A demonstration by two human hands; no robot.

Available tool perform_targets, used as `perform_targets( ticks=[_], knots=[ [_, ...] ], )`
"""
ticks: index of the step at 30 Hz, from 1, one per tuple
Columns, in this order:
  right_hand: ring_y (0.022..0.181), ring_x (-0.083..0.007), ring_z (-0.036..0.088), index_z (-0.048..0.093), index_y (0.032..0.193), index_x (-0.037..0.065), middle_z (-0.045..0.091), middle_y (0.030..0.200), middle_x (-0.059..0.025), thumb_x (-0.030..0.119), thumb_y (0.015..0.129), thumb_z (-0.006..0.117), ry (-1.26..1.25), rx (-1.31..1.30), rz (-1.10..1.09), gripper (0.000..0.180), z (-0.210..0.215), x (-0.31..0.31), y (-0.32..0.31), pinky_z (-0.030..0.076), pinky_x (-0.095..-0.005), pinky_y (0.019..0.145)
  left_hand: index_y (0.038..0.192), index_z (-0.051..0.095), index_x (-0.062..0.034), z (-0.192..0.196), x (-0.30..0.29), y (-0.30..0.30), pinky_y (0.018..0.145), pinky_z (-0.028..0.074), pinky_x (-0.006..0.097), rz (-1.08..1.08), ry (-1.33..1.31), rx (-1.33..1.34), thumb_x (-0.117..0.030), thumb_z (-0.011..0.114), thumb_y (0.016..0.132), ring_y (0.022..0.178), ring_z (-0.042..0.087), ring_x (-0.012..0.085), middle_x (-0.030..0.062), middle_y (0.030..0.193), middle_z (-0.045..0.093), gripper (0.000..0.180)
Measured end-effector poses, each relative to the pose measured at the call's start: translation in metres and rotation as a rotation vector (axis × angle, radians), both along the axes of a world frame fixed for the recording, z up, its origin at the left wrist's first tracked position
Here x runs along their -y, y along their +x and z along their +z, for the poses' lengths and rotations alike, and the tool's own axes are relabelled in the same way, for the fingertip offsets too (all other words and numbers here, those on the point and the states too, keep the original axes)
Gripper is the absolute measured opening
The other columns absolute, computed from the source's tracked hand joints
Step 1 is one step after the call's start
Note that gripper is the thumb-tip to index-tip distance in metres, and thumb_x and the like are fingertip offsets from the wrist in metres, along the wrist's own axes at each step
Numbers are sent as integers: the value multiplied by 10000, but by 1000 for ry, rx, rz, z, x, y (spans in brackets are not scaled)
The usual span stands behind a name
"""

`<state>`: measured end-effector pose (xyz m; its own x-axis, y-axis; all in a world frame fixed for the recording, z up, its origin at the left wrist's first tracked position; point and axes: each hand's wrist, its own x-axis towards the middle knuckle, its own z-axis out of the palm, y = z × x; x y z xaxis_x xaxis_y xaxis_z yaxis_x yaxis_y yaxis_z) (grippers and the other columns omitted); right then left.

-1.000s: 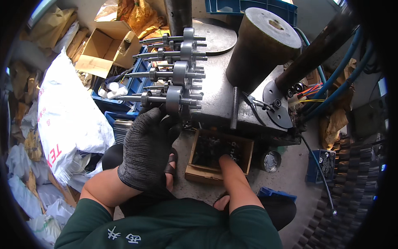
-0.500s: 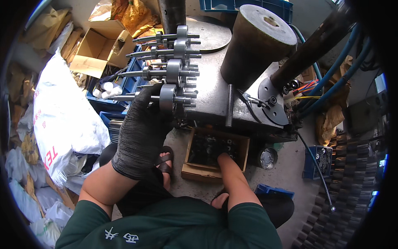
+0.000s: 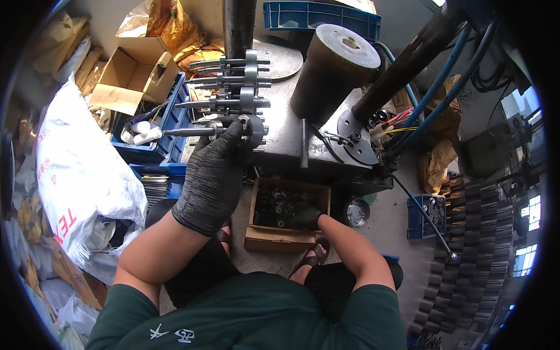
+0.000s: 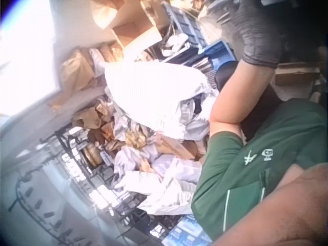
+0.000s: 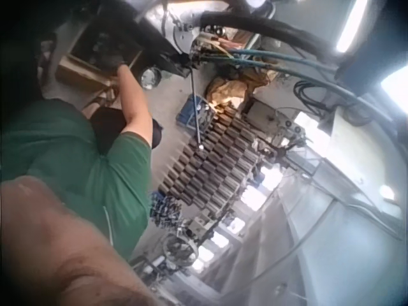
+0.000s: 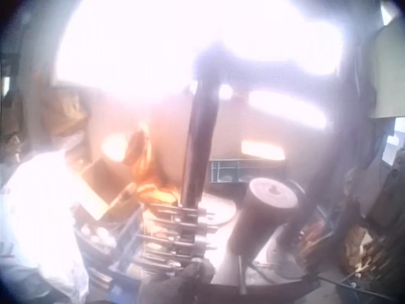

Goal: Assembling mechanical components and using an industrial press to secure them.

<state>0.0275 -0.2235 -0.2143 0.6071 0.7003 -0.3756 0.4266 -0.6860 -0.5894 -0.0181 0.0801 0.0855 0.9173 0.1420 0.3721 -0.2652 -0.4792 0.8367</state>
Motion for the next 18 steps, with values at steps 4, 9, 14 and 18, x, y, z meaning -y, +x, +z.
perform_targets(
  ticks=[4,9,14,18],
  knots=[
    [927,-213,682,711,1176,85,704,1021,-78,198,886,704,221,-680,-271,311,82,58,3,559,-378,785,1141,645,-44,20,21,13,887,575,297,-26,-1231,-209,-67,644,1013,1015,686,153,67,1091,689,130],
    [818,-193,627,682,1058,104,674,949,-70,191,885,658,883,-1425,-802,195,202,80,-32,526,-329,643,1067,654,-49,7,10,22,875,587,297,-119,-1383,-99,-21,651,972,980,694,177,66,1006,693,100],
    [789,-177,622,648,1027,132,658,953,-57,185,885,649,1120,-1424,-914,151,257,94,-37,495,-253,548,1014,640,-46,9,9,30,835,580,278,-166,-1234,-135,71,612,883,886,672,170,58,947,652,178],
    [659,-115,583,644,992,140,651,884,-23,207,934,643,1052,-1121,-992,89,270,83,-13,428,-193,468,1016,633,-48,-11,29,27,846,562,270,-243,-1290,83,71,655,841,848,642,156,35,936,620,213]
  ],
)
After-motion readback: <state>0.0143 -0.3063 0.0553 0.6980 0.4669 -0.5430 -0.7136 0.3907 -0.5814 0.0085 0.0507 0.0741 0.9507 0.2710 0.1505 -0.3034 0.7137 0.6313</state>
